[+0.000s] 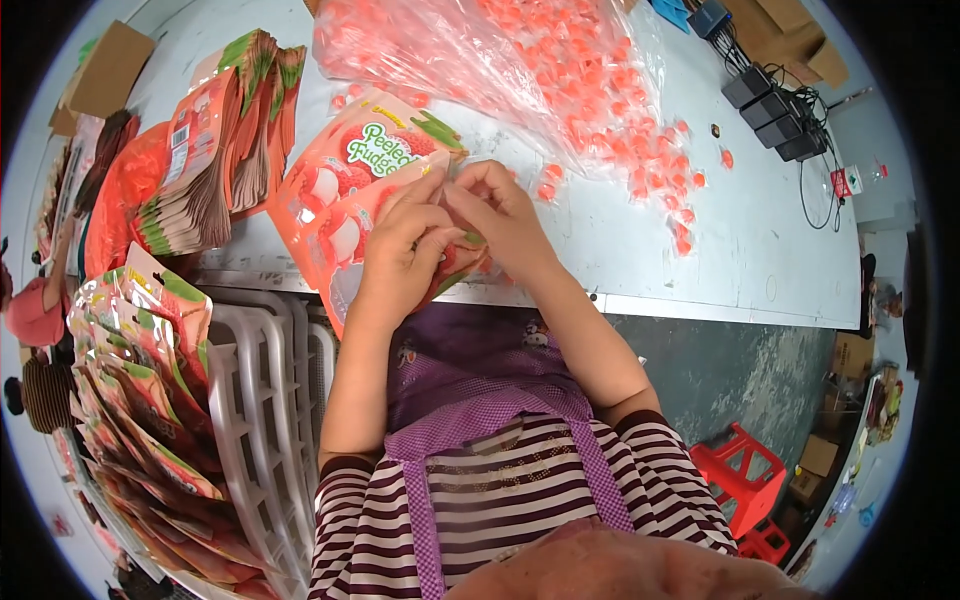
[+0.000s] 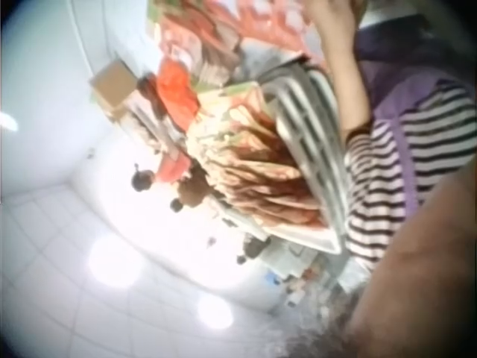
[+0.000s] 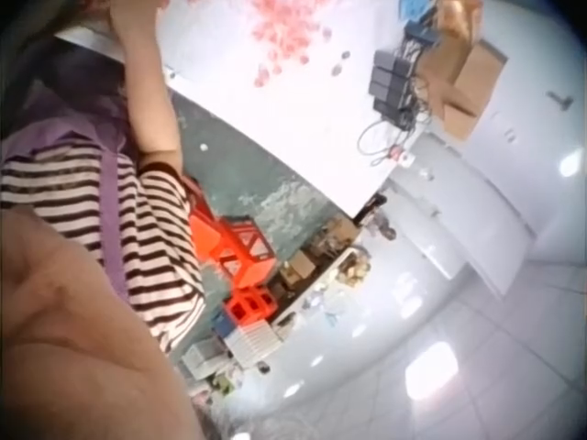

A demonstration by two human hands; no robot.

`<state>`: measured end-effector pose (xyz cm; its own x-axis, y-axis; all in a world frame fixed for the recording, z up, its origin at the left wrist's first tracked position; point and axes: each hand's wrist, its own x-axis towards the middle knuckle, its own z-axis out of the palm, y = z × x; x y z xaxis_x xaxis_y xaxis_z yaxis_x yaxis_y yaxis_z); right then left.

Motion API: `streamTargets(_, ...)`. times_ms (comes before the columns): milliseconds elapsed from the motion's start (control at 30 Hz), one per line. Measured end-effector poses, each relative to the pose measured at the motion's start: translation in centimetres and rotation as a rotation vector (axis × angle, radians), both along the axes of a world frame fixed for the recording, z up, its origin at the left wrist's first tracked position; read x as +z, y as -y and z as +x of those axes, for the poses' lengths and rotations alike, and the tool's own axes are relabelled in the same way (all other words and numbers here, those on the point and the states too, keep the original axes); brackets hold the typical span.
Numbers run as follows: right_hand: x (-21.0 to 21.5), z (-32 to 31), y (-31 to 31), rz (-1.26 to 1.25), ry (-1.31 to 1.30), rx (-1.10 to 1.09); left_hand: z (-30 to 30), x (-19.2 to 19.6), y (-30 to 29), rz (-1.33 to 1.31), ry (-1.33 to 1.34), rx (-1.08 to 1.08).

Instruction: Manually picking up individual small candies and placing them into plastic packaging bags before stacking them on a tray.

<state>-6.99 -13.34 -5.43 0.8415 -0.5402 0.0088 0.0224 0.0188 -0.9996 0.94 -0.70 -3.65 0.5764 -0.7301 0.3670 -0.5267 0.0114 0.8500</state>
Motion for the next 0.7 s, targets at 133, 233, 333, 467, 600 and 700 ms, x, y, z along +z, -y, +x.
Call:
streamTargets(133,1.2,0.7,-0.9,-0.167,0.19,-0.165,-0.4,0.2,0.1,0.041,0.125,-0.069)
streamTargets(233,1.9,0.5,-0.3,-0.23,0.188,-0.207,-0.6,0.7,0.1,0.018,0.102,-0.079)
streamTargets(333,1.9,0.1,0.1,-0.313,0.282,-0.031,-0.7,0.3,-0.4,-0.054,-0.033,-0.033)
streamTargets(467,1.9,-1.3,-0.9,-0.455,0.372,0.097,-0.2,0.0,-1.0,-0.317,-0.381,-0.033)
streamTargets(600,1.8,-1.6,-1.3,-0.818,0.486,0.15,-0.2,0.3,-1.9,-0.33,-0.337,-0.069)
streamTargets(700,3.2,-2.0,-1.7,-0.779,0.48,0.006,-0.3,0.3,-2.4,-0.299,-0.306,-0.069)
